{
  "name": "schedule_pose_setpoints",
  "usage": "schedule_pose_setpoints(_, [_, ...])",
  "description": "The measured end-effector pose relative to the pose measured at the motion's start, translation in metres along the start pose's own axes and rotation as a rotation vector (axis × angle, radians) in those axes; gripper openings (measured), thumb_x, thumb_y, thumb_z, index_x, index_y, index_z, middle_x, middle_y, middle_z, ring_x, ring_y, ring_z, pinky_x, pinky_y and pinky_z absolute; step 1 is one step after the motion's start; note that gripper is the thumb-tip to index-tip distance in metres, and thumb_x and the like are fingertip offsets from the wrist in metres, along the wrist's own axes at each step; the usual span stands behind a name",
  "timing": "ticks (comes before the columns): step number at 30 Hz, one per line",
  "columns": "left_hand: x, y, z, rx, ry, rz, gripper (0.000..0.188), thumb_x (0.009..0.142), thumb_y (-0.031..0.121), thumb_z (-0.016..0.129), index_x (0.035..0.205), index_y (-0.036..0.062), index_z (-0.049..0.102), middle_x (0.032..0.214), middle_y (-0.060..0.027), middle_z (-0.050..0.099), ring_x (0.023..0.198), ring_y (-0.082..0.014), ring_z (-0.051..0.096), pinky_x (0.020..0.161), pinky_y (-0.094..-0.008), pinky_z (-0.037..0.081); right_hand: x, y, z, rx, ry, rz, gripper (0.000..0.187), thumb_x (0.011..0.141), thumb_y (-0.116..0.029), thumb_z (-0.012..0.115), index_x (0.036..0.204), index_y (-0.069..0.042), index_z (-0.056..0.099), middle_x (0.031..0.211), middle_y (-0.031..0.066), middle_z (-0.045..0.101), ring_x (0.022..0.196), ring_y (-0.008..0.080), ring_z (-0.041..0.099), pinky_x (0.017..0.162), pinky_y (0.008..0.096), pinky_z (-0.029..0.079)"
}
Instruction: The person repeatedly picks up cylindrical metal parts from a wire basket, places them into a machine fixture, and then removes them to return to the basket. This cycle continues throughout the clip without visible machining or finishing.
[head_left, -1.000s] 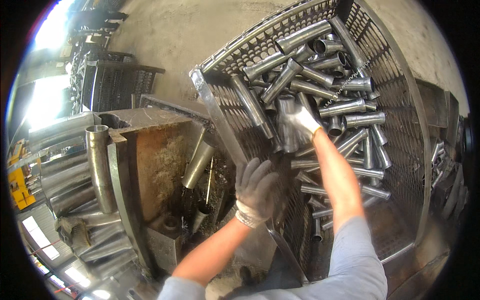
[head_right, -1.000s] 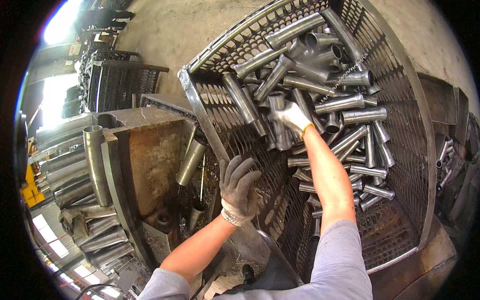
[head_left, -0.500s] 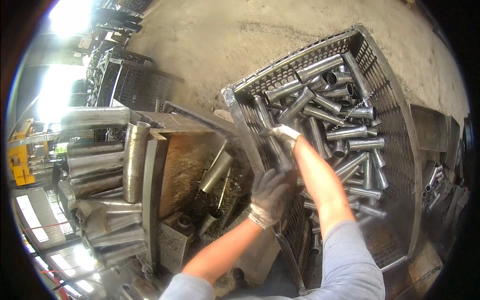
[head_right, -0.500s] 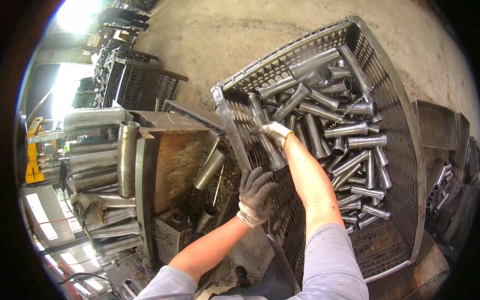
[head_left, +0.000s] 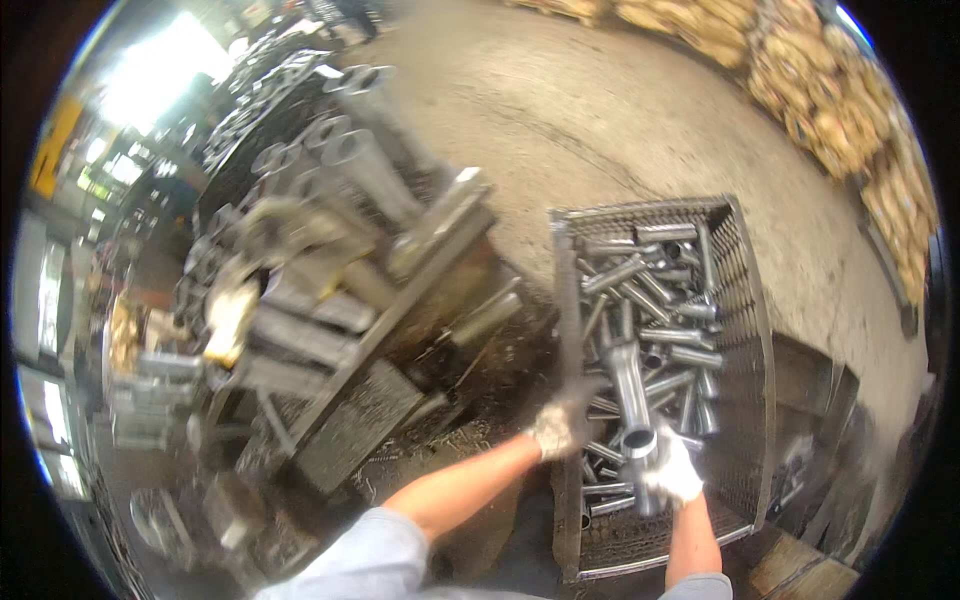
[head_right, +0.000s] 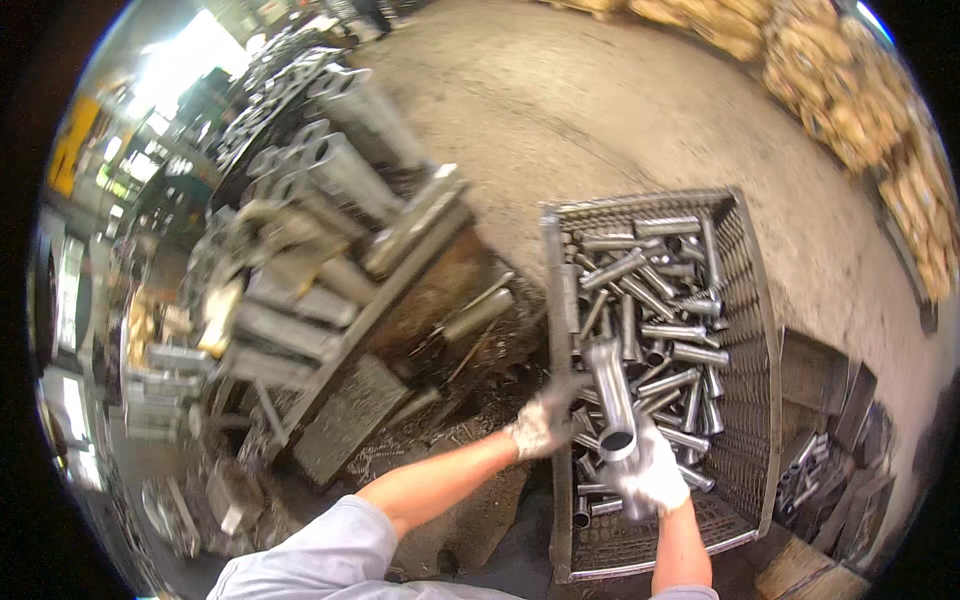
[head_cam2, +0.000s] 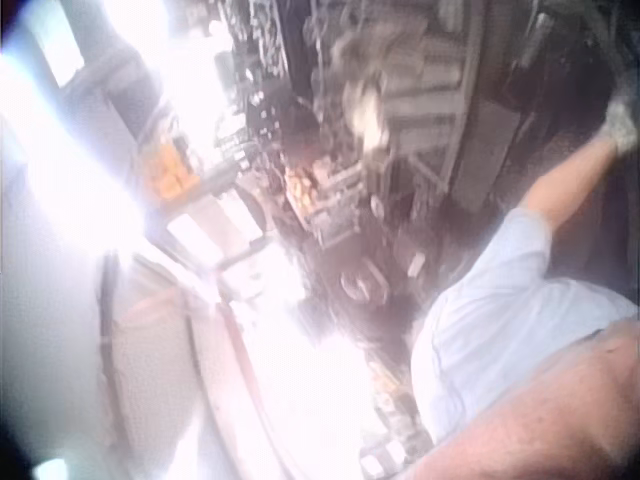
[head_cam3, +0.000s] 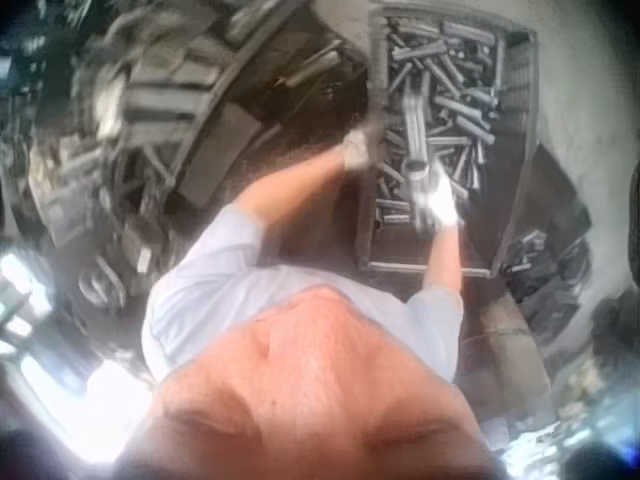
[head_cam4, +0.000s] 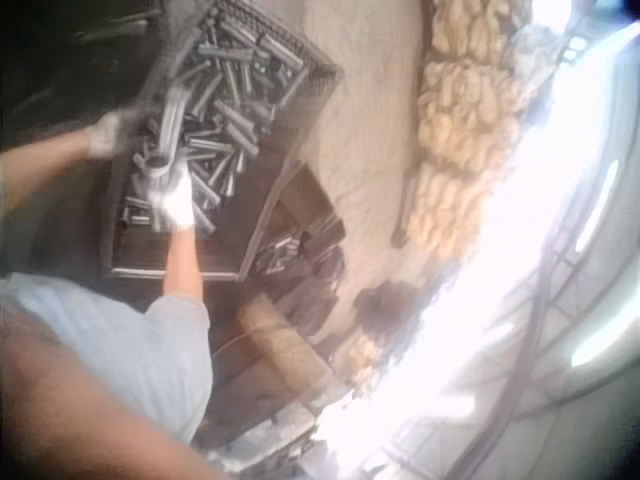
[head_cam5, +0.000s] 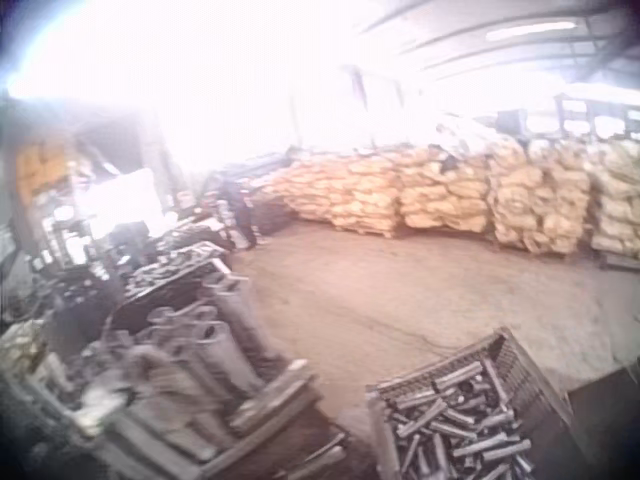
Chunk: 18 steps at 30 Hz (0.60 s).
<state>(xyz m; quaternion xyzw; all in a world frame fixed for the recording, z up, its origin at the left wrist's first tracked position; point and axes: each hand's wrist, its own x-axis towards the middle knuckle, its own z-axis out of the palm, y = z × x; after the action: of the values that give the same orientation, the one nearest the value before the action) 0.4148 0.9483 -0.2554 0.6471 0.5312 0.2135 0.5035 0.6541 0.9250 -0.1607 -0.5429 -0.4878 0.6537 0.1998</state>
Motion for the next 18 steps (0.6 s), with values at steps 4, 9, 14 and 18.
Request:
schedule_pose_setpoints(4, [-0.194, 0.014, -0.019, -0.692, 0.010, -0.305, 0.088, 0.093, 0.028, 0.085, 0.164, 0.0024, 0.039, 0.163, -0.0194, 0.051, 0.151, -0.0263, 0.048, 0.129, -0.0432, 0.035, -0.089, -0.039, 0.107, -0.491, -0.384, -0.109, 0.075, 0.067, -0.034, 0.096, 0.132, -0.004, 0.072, 0.137, 0.0187, 0.065, 0.118, 0.0290, 0.071, 0.099, 0.0423, 0.060])
schedule_pose_setpoints(9, [-0.483, -0.012, -0.056, -0.954, 0.519, -0.196, 0.059, 0.091, 0.018, 0.087, 0.144, 0.0056, 0.065, 0.139, -0.0117, 0.072, 0.128, -0.0229, 0.068, 0.114, -0.0425, 0.053, -0.157, -0.029, 0.309, -0.466, -0.810, -0.531, 0.071, 0.071, -0.038, 0.095, 0.131, -0.007, 0.074, 0.156, 0.0224, 0.054, 0.132, 0.0371, 0.065, 0.110, 0.0440, 0.053])
schedule_pose_setpoints(14, [-0.765, -0.016, -0.058, -0.321, 0.924, -0.321, 0.041, 0.087, 0.008, 0.087, 0.125, 0.0050, 0.071, 0.122, -0.0113, 0.079, 0.111, -0.0221, 0.076, 0.102, -0.0391, 0.061, -0.242, -0.053, 0.484, -0.389, -0.882, -0.477, 0.055, 0.073, -0.017, 0.093, 0.122, -0.004, 0.073, 0.123, 0.0131, 0.075, 0.111, 0.0219, 0.073, 0.100, 0.0356, 0.057])
schedule_pose_setpoints(18, [-0.888, -0.017, -0.086, -0.319, 1.404, -0.244, 0.033, 0.086, 0.012, 0.087, 0.115, 0.0054, 0.073, 0.107, -0.0068, 0.080, 0.099, -0.0162, 0.077, 0.091, -0.0338, 0.063, -0.291, -0.076, 0.614, -0.027, -0.966, -0.488, 0.050, 0.076, -0.012, 0.092, 0.122, -0.006, 0.072, 0.117, 0.0063, 0.075, 0.111, 0.0138, 0.069, 0.100, 0.0341, 0.056])
